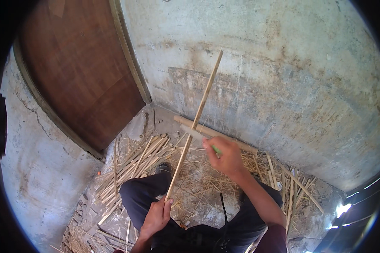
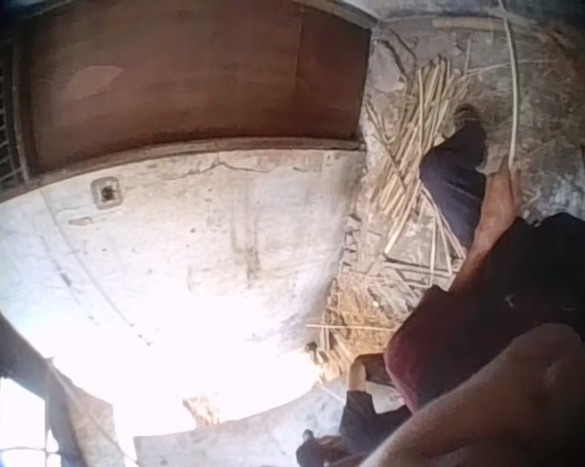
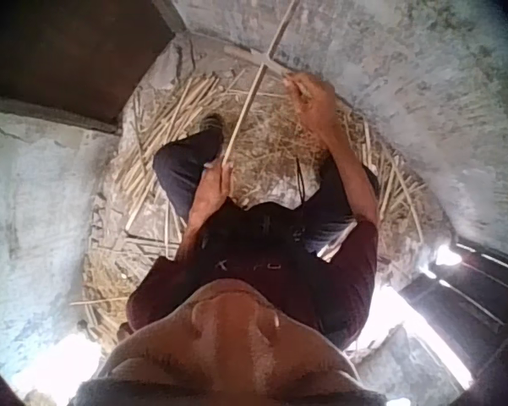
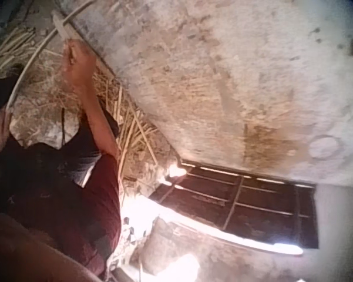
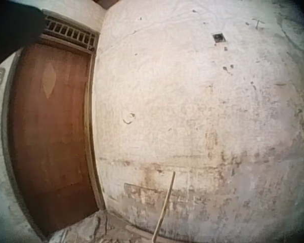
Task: The person shaves a long bamboo strip using a knife, holding the strip with their left hand and moving the knife along its length with their right hand to smooth the surface.
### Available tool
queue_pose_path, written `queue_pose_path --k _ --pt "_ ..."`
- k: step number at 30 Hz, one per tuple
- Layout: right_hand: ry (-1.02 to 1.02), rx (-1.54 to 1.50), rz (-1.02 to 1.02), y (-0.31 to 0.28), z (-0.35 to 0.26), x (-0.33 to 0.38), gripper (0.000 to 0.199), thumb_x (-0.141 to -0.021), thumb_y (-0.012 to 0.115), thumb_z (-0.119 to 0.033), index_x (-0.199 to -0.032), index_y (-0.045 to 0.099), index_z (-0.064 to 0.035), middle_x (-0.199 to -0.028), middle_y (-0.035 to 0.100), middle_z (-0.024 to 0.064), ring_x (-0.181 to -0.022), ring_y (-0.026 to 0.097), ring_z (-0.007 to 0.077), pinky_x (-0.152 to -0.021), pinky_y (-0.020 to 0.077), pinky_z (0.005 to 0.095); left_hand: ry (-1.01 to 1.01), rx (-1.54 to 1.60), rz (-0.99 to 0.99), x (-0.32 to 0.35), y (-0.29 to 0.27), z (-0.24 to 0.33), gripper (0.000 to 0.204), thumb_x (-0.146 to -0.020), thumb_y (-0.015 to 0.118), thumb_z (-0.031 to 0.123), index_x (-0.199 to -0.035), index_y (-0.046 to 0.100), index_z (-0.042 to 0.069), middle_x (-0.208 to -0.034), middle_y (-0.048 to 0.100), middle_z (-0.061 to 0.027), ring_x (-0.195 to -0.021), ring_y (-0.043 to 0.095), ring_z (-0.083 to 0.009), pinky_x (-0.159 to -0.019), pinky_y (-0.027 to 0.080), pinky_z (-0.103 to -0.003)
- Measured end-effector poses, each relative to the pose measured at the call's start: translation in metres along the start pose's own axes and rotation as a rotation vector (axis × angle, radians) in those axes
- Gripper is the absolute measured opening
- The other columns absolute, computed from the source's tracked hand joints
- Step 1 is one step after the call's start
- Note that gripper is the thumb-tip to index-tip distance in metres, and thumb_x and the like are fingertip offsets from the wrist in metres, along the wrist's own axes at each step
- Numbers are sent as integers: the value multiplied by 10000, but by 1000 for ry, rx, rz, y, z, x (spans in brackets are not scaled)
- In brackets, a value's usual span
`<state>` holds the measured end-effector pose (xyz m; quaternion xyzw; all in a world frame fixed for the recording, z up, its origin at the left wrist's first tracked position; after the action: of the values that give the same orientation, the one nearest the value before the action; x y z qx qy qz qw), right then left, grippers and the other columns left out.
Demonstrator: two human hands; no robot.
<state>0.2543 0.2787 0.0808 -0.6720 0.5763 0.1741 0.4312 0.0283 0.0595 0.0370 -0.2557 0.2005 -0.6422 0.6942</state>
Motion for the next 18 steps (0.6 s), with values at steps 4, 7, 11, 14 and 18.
queue_pose_path --k 4,7,11,14,18 --pt "116 1 89 -18 13 -10 70 -1012 749 -110 -993 743 -43 -914 784 111 -748 766 255 -666 585 352 42 7 0 9 3 -9 263 -1135 557 203 -1074 642 -38 -744 621 -294 -749 647 -544 -649 487 -564" --pt "164 11 -77 -10 10 6 85 -1024 739 -135 -1028 752 -51 -929 788 107 -745 765 260 -661 592 358 28 -4 -1 5 1 -7 289 -1147 541 240 -1074 627 -27 -748 631 -282 -748 645 -537 -664 485 -566" --pt "-47 -36 -221 16 -37 23 80 -1016 751 -149 -1018 762 -70 -858 754 72 -627 693 192 -528 517 326 -65 25 -35 -8 -7 8 331 -1168 499 291 -1099 585 -22 -748 642 -268 -767 653 -526 -696 486 -566" --pt "-100 9 -319 30 -56 36 56 -980 788 -125 -1010 782 -78 -792 724 53 -561 645 154 -474 474 309 -17 -32 64 -13 1 1 329 -1176 479 287 -1102 562 -23 -728 626 -267 -764 649 -532 -697 480 -578" --pt "-166 70 -302 31 -62 36 136 -924 836 -122 -1057 822 -97 -789 716 16 -532 622 146 -453 465 306 3 -81 88 -15 3 9 303 -1171 489 265 -1122 559 -26 -730 633 -290 -752 653 -540 -686 484 -604"
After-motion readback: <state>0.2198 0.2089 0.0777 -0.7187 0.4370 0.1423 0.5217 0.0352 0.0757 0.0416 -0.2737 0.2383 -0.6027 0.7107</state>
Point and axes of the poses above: each hand's wrist, its own x-axis away from the middle knuckle, its own y-axis out of the palm, z = x × y, the point moved 2 cm from there along -x, towards the middle knuckle
